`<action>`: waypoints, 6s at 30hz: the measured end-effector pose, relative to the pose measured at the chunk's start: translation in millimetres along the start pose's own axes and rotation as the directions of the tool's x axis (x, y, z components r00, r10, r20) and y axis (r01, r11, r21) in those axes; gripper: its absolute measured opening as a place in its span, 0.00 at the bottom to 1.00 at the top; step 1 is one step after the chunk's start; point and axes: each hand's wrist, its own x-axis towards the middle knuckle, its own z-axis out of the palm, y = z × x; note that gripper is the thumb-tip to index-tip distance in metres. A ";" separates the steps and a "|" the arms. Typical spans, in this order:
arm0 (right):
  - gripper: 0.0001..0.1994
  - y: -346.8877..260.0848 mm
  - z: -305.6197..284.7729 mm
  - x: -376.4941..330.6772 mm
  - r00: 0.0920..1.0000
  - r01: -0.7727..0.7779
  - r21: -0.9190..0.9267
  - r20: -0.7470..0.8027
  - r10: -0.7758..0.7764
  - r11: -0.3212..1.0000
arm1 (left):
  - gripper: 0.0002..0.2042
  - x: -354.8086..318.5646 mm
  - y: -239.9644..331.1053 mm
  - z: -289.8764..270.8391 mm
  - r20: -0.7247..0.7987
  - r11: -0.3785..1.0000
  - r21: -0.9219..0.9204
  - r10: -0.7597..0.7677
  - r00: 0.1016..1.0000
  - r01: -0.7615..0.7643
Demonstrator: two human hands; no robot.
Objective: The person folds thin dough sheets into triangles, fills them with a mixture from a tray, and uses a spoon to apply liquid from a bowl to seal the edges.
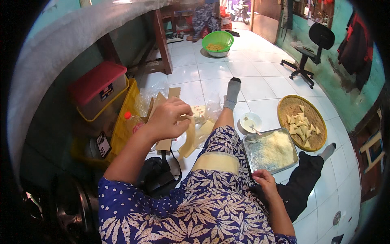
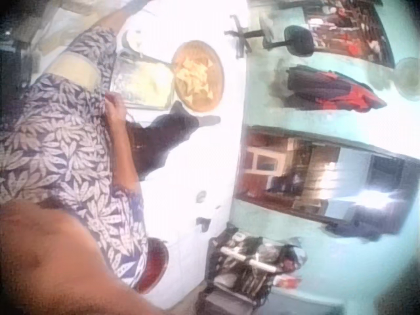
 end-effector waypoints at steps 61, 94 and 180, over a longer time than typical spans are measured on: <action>0.06 -69.1 27.7 -38.3 0.714 0.651 -0.420 0.055 -0.698 0.632 | 0.02 -45.0 149.8 199.4 0.656 -0.603 -0.662 -0.179 0.733 0.446; 0.02 -59.8 17.1 -37.0 0.901 0.433 0.237 -0.135 -0.412 0.870 | 0.09 -38.1 173.2 189.9 0.053 0.468 -0.882 -0.025 0.998 0.058; 0.24 -9.7 -125.8 -2.0 0.871 0.339 0.799 -0.466 0.155 0.497 | 0.08 -124.0 -70.2 261.7 0.600 -0.701 -0.658 -0.709 0.370 -0.275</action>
